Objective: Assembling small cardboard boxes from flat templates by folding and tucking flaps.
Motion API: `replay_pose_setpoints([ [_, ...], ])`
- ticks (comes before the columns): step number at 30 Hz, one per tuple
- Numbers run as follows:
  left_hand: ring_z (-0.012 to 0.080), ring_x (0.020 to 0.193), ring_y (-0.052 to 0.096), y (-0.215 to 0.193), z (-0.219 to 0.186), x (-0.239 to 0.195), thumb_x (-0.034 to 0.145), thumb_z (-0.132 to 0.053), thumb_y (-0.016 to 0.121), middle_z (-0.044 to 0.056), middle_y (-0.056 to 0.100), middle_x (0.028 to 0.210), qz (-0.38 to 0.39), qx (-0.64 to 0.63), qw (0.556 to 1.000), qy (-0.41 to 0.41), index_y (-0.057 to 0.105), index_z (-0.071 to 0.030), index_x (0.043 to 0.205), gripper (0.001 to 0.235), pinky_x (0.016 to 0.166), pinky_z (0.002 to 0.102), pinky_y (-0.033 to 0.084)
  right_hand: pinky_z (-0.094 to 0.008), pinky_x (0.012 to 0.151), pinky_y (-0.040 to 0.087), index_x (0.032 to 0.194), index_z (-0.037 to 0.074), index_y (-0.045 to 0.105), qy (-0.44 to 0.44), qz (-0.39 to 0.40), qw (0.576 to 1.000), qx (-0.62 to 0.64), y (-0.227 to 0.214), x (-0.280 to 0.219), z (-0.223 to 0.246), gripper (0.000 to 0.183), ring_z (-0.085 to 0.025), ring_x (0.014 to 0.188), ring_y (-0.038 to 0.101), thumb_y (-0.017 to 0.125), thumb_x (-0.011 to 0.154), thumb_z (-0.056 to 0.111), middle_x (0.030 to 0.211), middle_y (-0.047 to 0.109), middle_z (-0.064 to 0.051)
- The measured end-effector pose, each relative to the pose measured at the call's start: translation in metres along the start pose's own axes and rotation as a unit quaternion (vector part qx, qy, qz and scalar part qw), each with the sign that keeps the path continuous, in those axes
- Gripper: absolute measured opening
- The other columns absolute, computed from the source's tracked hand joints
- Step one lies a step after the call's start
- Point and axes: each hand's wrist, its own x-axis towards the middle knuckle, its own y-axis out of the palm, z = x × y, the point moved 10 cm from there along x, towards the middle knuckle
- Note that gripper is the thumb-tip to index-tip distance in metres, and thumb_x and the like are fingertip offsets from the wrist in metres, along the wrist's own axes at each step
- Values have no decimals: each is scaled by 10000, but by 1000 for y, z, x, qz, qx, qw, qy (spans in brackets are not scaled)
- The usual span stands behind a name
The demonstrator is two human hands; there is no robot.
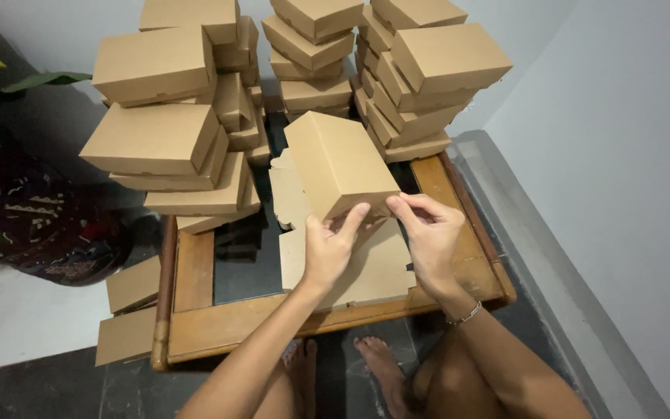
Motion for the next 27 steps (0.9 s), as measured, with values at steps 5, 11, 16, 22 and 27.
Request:
replay_pose_setpoints([
  [5, 194, 839, 753, 6, -24, -6, 793, -101, 866, 146, 789, 939, 1, 97, 993, 71, 764, 14, 1078, 324, 722, 361, 663, -237, 649, 577, 942, 31, 802, 9, 18, 1000, -7, 4, 0, -2, 123, -48, 666, 597, 845, 834, -7, 684, 730, -66],
  [11, 311, 861, 760, 8, -46, -8, 759, 38, 806, 190, 777, 902, 79, 259, 951, 148, 767, 24, 1013, 257, 745, 426, 635, -299, 702, 608, 960, 29, 790, 47, 41, 998, 21, 7, 3, -13, 128, -90, 709, 636, 704, 978, 122, 742, 740, -82],
  [16, 327, 984, 686, 35, -83, -25, 880, -36, 651, 114, 705, 846, 145, 424, 798, 404, 763, -46, 814, 130, 923, 454, 543, -268, 713, 578, 1122, 80, 732, 120, 48, 988, 90, 0, 5, -66, 398, -116, 843, 648, 443, 1103, 352, 912, 692, -25],
  [22, 203, 1098, 643, 39, -52, -25, 943, -240, 688, 29, 752, 1022, 143, 532, 692, 465, 783, -178, 911, 118, 1176, 457, 356, -232, 746, 607, 1502, 137, 456, 232, 14, 947, 223, -3, 7, -51, 922, -132, 907, 672, 271, 889, 799, 1184, 669, -85],
  [27, 200, 1111, 643, 27, -33, -13, 907, -223, 706, 29, 750, 1022, 130, 591, 633, 483, 789, -187, 928, 93, 1250, 476, 293, -338, 951, 558, 1430, 11, 511, 77, 110, 976, 169, -2, 24, -39, 572, -219, 1211, 607, 509, 1021, 411, 1360, 603, -161],
])
